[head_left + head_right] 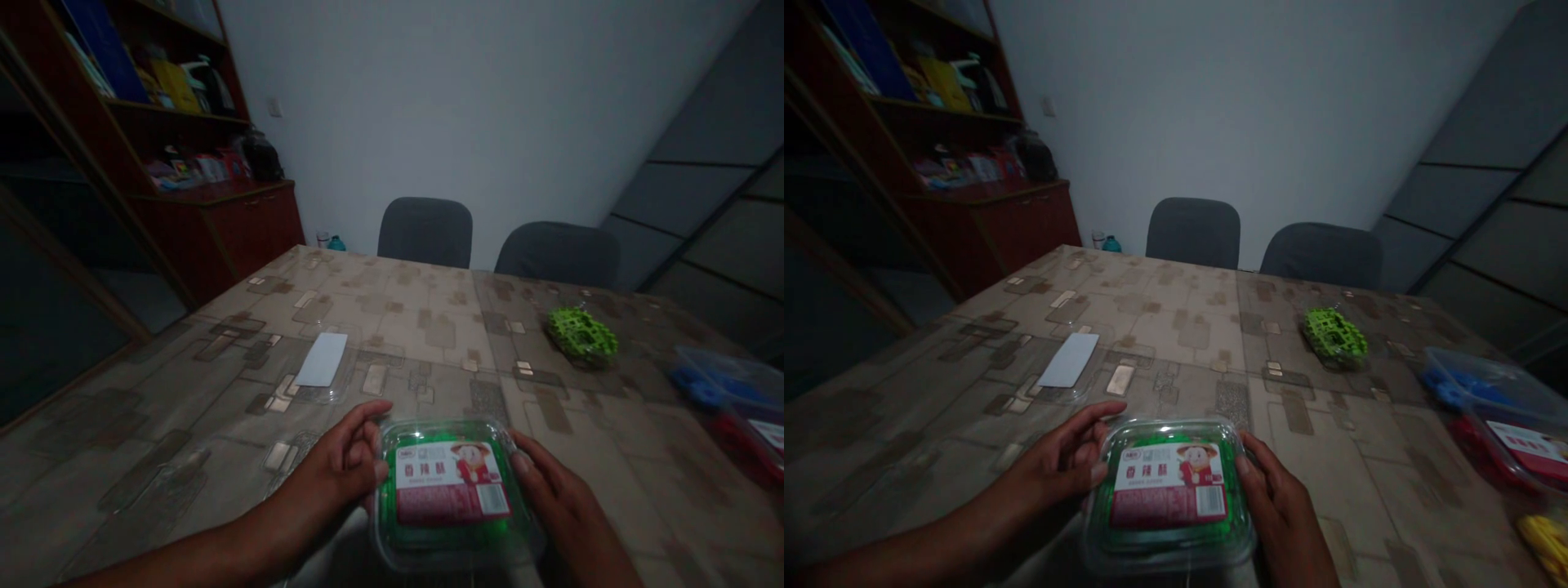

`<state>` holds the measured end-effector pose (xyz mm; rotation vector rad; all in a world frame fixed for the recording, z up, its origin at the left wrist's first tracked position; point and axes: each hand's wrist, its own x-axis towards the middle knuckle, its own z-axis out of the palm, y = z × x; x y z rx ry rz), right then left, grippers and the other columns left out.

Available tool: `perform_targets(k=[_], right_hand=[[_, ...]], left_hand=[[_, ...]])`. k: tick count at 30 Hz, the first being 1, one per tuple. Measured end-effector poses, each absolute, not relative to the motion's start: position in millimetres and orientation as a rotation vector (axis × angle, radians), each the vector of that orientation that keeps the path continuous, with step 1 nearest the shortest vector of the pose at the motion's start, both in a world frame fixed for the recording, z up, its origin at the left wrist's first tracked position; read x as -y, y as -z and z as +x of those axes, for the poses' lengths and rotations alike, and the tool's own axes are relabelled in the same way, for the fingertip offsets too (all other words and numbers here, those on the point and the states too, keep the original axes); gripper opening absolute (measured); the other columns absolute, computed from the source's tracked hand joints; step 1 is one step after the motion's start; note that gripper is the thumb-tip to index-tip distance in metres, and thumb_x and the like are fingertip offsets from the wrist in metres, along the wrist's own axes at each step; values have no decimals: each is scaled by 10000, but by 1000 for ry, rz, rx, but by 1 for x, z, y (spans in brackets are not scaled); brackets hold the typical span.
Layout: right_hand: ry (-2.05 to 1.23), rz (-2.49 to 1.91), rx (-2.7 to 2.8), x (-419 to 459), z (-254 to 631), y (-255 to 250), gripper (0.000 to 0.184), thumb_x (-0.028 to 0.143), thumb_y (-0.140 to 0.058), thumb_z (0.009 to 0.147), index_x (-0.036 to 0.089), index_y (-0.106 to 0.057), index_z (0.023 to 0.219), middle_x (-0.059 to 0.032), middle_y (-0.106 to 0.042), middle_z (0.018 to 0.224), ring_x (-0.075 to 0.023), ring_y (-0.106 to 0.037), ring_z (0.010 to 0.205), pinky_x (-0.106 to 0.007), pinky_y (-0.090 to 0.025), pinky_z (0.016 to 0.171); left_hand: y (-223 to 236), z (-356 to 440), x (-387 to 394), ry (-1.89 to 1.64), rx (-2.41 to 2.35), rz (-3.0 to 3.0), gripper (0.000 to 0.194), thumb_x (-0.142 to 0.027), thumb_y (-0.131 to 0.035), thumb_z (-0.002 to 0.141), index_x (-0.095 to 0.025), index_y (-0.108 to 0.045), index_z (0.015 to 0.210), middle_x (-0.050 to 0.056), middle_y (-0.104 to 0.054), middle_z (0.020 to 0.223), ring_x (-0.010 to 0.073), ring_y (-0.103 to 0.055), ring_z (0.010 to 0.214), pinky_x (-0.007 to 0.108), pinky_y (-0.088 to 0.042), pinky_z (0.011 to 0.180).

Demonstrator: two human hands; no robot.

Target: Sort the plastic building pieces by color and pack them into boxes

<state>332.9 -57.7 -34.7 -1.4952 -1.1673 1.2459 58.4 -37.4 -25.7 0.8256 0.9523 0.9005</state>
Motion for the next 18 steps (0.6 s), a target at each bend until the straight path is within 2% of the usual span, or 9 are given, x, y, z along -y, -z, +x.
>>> perform_targets(k=[6,10,12,15,18], right_hand=[[-1243,-1508,1279,53,339,39,612,622,-575,910,202,-652,1347,-144,-713,1278,-322,-706,1099,-377,-586,904],[-1047,-1597,1452,50,352,45,597,622,-541,920,217,-671,1339,-125,-707,1285,-334,-682,1154,-349,-595,891],[-941,-1619,1622,47,359,48,576,613,-540,917,230,-688,1321,-105,-732,1240,-323,-711,1102,-331,-596,882],[-835,-1645,1792,44,367,50,573,597,-504,936,227,-677,1337,-91,-747,1209,-303,-749,1016,-311,-611,839],[-784,-1655,1853,41,370,50,604,594,-455,957,206,-638,1381,-89,-730,1234,-291,-743,1037,-299,-609,844]], left_hand=[[37,57,35,-918,-899,836,647,-360,-870,701,-200,-570,1252,13,-584,921,152,-571,785,242,-441,662],[45,56,32,-883,-922,902,666,-368,-846,693,-215,-537,1262,-17,-531,861,129,-518,671,224,-408,538],[44,55,32,-857,-953,952,662,-385,-818,702,-217,-527,1272,-23,-507,855,128,-497,650,220,-393,505],[35,52,33,-830,-1033,1100,577,-368,-753,766,-216,-544,1282,-4,-533,912,152,-536,736,254,-446,607],[23,39,28,-813,-1136,1445,372,-375,-589,934,-238,-580,1280,37,-598,1033,206,-584,940,339,-478,834]])
